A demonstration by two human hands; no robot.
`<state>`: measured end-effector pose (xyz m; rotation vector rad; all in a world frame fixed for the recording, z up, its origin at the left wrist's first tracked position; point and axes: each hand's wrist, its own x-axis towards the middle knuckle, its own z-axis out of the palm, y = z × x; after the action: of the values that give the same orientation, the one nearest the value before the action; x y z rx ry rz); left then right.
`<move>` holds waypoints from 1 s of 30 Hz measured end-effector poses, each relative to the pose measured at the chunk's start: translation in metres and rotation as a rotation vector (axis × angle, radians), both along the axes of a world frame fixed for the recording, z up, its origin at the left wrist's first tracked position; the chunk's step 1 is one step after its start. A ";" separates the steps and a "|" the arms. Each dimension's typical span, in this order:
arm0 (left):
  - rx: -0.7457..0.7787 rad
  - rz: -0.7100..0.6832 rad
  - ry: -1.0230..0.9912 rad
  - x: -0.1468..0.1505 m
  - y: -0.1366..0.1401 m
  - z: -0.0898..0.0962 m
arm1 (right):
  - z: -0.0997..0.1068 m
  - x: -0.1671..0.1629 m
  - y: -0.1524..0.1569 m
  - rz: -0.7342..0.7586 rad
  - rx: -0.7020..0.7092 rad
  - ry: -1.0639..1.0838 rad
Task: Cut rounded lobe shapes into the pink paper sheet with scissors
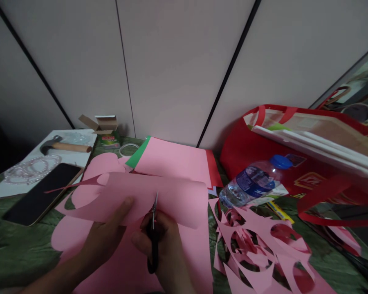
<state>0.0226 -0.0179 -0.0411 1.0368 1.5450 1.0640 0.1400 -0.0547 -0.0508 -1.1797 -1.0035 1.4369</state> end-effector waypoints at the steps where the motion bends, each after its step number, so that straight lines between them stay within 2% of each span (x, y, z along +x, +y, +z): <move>1: -0.006 -0.018 -0.007 -0.001 0.000 0.000 | 0.001 -0.001 0.000 0.000 -0.007 -0.005; 7: 0.046 -0.052 -0.020 0.002 -0.004 0.008 | -0.001 0.000 0.001 0.016 0.008 0.023; 11: 0.012 -0.052 0.010 0.002 -0.005 0.012 | -0.001 0.002 0.002 0.041 0.061 0.072; 17: -0.045 -0.156 0.086 -0.006 -0.003 0.013 | 0.003 0.002 0.001 0.053 0.081 0.071; 24: -0.020 -0.057 0.066 0.000 -0.006 0.014 | -0.001 0.001 0.000 0.051 0.065 0.083; 30: -0.020 -0.087 0.038 -0.001 -0.005 0.016 | -0.003 0.000 -0.001 0.039 0.056 0.063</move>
<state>0.0219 -0.0231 -0.0253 1.1058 1.5241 0.9726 0.1404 -0.0559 -0.0538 -1.0730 -1.0219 1.4584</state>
